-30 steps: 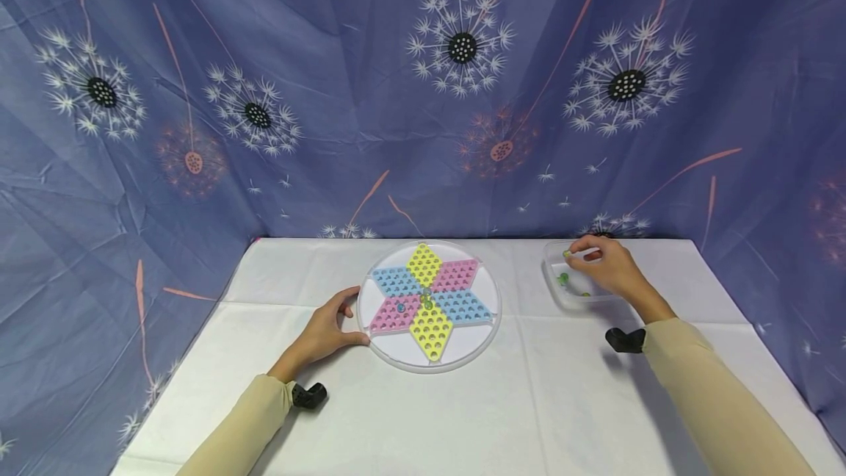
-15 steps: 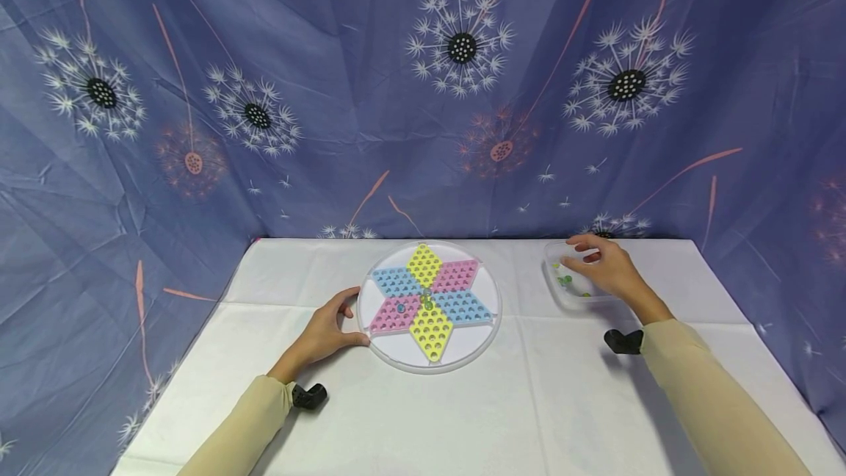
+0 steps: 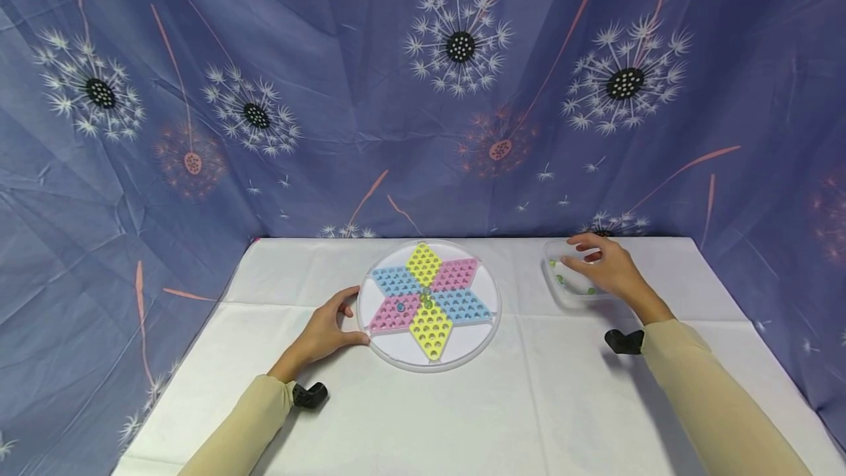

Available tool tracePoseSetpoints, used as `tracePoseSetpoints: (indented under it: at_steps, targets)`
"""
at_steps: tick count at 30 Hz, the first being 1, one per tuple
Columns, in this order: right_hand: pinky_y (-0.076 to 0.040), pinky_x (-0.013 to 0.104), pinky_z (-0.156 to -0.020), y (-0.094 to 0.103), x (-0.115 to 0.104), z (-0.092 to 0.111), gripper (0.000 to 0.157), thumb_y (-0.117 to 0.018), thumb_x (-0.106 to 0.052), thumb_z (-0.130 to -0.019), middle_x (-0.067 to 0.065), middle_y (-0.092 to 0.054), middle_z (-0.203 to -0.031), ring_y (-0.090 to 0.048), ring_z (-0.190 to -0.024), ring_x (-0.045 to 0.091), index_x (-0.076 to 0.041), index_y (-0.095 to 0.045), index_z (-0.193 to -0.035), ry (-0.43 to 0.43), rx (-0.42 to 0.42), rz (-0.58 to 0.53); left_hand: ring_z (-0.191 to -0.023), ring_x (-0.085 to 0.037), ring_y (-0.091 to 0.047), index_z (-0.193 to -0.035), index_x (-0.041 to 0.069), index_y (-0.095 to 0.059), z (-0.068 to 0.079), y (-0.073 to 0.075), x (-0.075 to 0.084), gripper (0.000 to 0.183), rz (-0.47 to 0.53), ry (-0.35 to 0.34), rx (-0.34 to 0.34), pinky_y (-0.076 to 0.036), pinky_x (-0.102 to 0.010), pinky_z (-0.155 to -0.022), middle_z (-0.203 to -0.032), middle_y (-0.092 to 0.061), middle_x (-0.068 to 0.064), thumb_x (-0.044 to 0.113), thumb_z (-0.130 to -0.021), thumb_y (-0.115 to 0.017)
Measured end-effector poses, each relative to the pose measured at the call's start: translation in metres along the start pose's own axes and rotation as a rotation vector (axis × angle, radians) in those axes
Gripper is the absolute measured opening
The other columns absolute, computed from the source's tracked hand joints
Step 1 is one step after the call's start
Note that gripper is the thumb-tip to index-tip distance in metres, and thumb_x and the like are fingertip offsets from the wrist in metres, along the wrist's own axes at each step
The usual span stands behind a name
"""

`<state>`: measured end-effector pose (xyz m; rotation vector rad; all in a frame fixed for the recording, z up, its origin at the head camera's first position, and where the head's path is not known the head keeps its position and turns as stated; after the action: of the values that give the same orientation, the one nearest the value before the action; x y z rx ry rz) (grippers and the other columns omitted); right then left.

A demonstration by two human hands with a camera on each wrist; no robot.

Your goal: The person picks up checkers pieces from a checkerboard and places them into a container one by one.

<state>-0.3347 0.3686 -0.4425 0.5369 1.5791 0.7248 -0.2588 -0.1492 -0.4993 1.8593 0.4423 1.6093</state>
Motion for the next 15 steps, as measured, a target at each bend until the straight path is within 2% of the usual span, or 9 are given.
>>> tracePoseSetpoints:
  at_steps: [15]
  targets:
    - [-0.049, 0.061, -0.089, 0.003, -0.019, -0.003, 0.058, -0.07, -0.047, -0.097, 0.023, -0.056, -0.14, -0.058, -0.117, 0.045, -0.009, -0.06, -0.14, 0.04, 0.018, 0.029, -0.091, -0.02, -0.05, -0.156, 0.008, -0.041, -0.001, 0.0, -0.002, 0.107, 0.012, 0.011, 0.008, -0.039, -0.04, -0.089, -0.1, -0.056, -0.002, 0.031, -0.068, -0.098]
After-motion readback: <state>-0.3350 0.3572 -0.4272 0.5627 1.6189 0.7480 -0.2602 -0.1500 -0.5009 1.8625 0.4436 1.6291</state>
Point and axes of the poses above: each hand's wrist, its own z-axis away from the middle knuckle, its own y-axis out of the back of the hand, x = y × z, the point moved 9 cm from there along -z, towards the middle knuckle
